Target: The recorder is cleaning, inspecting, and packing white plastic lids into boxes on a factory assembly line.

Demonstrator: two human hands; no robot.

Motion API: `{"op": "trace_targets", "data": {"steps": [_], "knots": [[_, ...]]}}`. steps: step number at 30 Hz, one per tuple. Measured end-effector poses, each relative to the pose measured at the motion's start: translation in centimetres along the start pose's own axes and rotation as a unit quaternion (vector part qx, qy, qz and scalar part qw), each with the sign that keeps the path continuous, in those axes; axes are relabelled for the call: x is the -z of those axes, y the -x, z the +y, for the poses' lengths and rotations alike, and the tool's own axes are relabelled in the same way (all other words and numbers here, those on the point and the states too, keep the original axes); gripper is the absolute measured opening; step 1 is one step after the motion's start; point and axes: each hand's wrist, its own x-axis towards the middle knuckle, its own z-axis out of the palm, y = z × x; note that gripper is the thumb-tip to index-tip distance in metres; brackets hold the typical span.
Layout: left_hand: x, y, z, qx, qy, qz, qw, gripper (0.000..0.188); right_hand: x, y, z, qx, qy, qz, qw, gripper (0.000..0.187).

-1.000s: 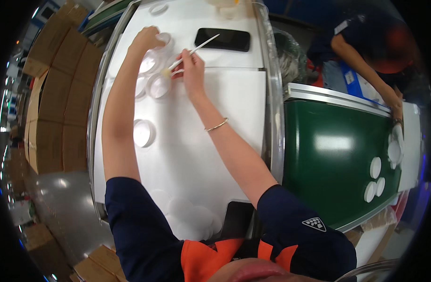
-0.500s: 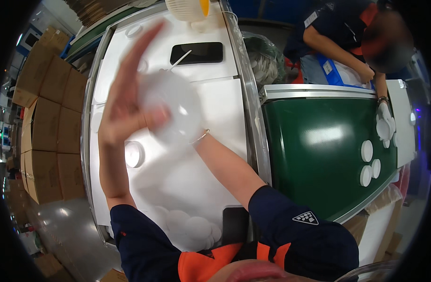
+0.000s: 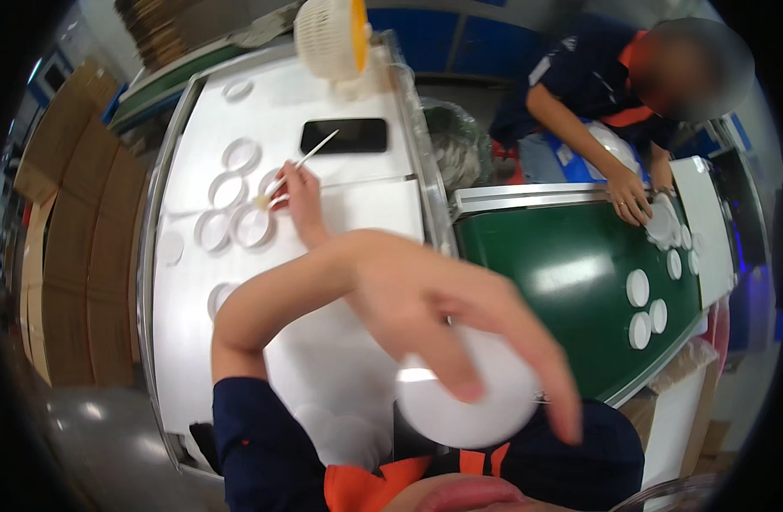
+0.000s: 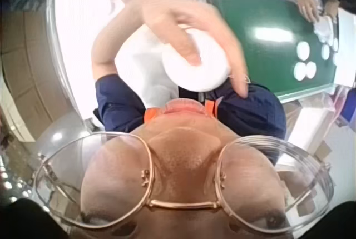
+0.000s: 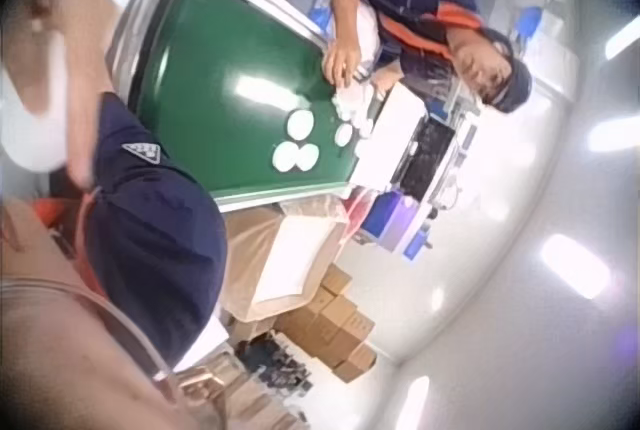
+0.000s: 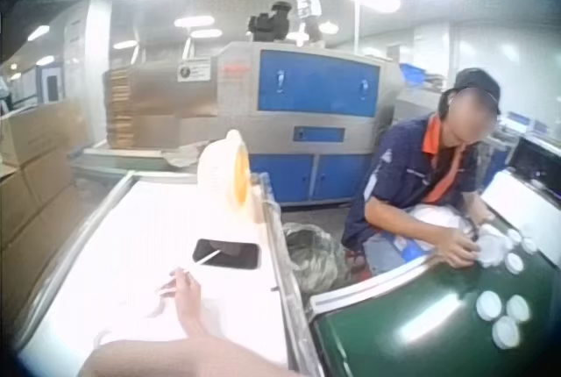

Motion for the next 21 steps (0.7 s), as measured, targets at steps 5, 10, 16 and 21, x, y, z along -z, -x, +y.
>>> {"op": "trace_targets", "data": {"steps": [5, 10, 16, 21], "knots": [[-5.0, 10.0, -1.6, 0.196, -0.072, 0.264, 0.942, 0.04, 0.0, 0.1, 1.2, -0.003, -0.02, -0.018, 1.0, 0.035], [-11.8, 14.2, -4.6, 0.453, -0.211, 0.537, 0.68, 0.041, 0.2, -0.3, -0.4, -0.003, -0.04, -0.016, 0.999, 0.036], [-18.8, 12.9, -10.1, 0.507, -0.356, 0.483, 0.619, 0.034, -0.2, -0.1, -0.6, -0.009, -0.032, -0.027, 0.999, 0.037], [-19.1, 14.2, -9.0, 0.516, -0.4, 0.491, 0.577, 0.033, -0.7, -0.1, 0.8, -0.006, -0.03, -0.017, 0.999, 0.036]]}}
